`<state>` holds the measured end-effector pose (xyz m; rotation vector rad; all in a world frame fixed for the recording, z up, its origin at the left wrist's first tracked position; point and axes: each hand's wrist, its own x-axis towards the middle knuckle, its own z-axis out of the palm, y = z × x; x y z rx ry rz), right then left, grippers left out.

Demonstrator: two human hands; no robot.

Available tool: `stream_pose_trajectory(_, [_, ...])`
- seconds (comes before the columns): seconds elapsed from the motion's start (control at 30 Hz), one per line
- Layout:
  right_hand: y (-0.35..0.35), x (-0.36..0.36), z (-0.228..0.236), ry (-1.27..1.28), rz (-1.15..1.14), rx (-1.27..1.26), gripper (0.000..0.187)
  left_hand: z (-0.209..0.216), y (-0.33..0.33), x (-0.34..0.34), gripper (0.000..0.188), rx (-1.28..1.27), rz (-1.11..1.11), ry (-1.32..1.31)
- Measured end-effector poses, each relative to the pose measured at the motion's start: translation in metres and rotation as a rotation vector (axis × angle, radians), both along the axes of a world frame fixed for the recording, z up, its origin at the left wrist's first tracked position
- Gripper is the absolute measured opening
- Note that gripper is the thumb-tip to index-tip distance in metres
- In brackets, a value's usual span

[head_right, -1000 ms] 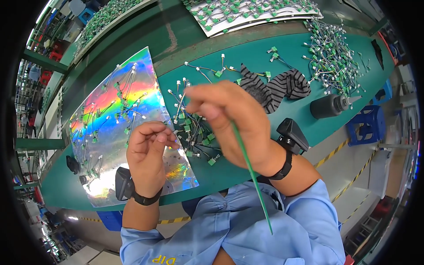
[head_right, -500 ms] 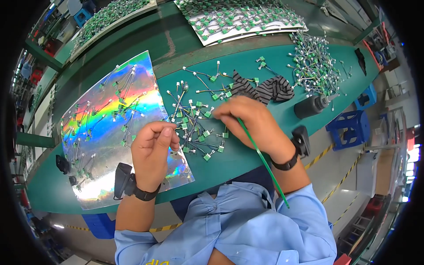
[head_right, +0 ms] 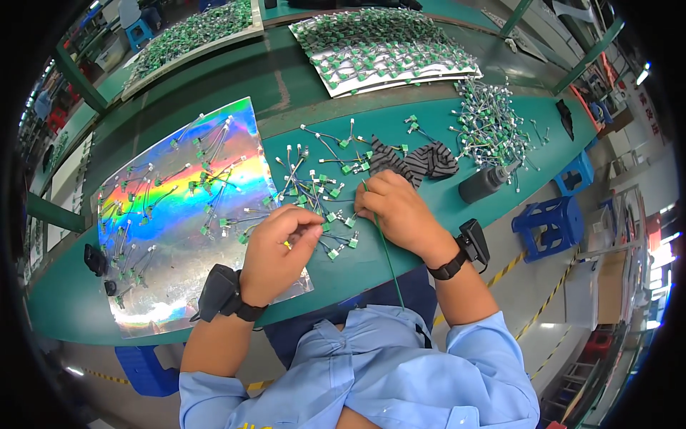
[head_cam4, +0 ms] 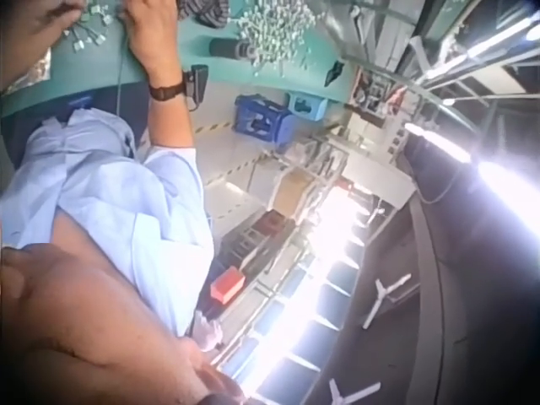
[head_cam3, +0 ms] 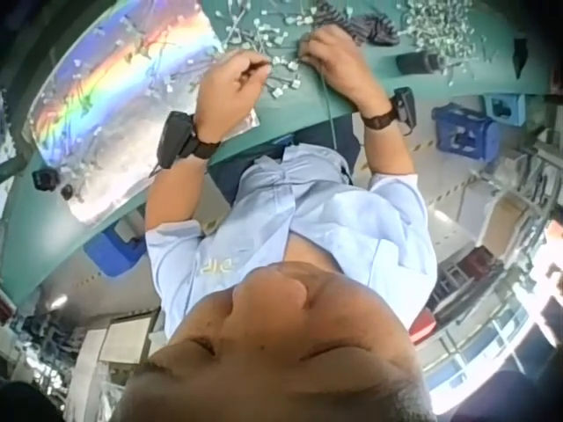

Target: The person picks up a wire harness, applies liquid from a squeeze bottle to the green connector, and uses a thin green rod to press the wires into it. Once finished, they place the assembled unit onto a reflective sheet.

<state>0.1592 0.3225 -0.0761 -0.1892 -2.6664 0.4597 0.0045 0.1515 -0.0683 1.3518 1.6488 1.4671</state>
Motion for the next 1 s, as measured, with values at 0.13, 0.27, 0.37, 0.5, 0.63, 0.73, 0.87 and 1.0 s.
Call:
stream_pose_trajectory(0.13, [-0.006, -0.001, 0.009, 0.041, -0.008, -0.028, 0.016, 0.002, 0.001, 0.002, 0.015, 0.011, -0.009, 0.101])
stream_pose_trajectory(0.27, [-0.016, -0.007, 0.029, 0.079, 0.018, -0.145, 0.014, 0.005, 0.006, 0.001, 0.02, 0.287, 0.134, 0.416])
stream_pose_trajectory(0.37, [-0.026, -0.011, 0.041, 0.084, 0.05, -0.25, 0.013, 0.004, 0.002, -0.005, 0.023, 0.358, 0.02, 0.46])
stream_pose_trajectory(0.5, [-0.031, -0.012, 0.047, 0.101, 0.094, -0.399, 0.011, 0.009, -0.005, -0.001, 0.022, 0.253, 0.025, 0.105])
stream_pose_trajectory(0.63, [-0.033, -0.011, 0.049, 0.167, 0.127, -0.55, 0.009, 0.011, -0.007, -0.003, 0.023, 0.296, -0.004, 0.155])
stream_pose_trajectory(0.73, [-0.035, -0.01, 0.05, 0.178, 0.14, -0.702, 0.008, 0.006, -0.009, -0.003, 0.024, 0.299, 0.004, 0.086])
stream_pose_trajectory(0.87, [-0.033, -0.007, 0.05, 0.207, 0.208, -0.805, 0.009, 0.011, -0.01, -0.002, 0.025, 0.293, -0.008, 0.038])
stream_pose_trajectory(1.0, [-0.031, -0.009, 0.049, 0.456, 0.056, -0.698, 0.01, 0.015, -0.011, -0.003, 0.024, 0.289, -0.013, 0.045])
